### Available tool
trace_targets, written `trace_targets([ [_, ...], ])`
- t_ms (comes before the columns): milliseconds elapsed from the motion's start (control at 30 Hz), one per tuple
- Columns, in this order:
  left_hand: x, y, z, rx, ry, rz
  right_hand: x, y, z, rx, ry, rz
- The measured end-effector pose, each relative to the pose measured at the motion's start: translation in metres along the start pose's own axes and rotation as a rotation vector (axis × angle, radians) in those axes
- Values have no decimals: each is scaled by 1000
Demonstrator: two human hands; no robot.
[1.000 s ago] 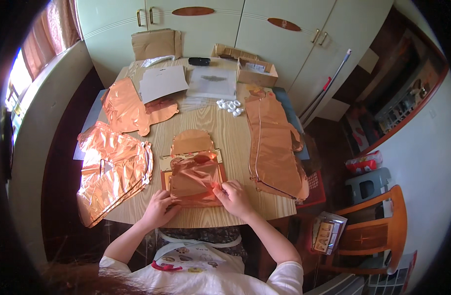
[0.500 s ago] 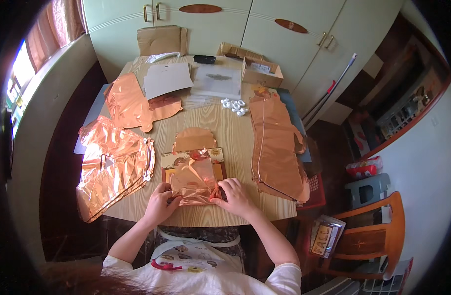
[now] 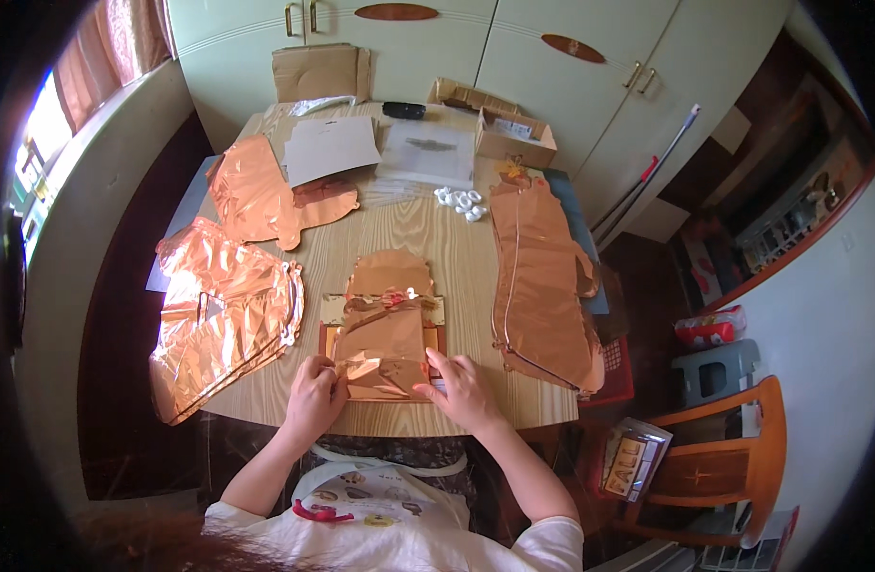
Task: Folding foil balloons and placing them into plastic sleeves with cardboard inserts.
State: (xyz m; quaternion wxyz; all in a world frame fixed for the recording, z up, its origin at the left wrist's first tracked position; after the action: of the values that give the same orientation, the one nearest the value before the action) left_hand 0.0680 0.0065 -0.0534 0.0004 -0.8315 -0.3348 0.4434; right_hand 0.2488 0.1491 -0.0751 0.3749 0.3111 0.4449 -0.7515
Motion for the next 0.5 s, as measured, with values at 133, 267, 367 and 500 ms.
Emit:
trace_targets([
  [133,2,2,-1,7,-43,-3,1,4,4,73,39,67],
  [267,4,0,-3,23,-65,15,-9,1,22,46,151,-27],
  [367,6,2,-1,39,-91,-6,-8,2,26,75,152,-49],
  [500,5,1,11,-49,-138,-4,-3,5,23,90,141,-48],
])
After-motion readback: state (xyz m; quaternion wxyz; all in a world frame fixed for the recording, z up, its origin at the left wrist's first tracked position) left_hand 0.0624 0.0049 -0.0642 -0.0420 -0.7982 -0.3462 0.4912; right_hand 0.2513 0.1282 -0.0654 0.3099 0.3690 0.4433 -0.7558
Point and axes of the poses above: each hand's wrist, its own y-axis away from the middle knuckle, its own x-axis out of the palm, z = x × y, the point moved 8 cm from there along -y, towards the middle knuckle, and after that the axes turned 12 degrees about -x, right-handed, at the moved point
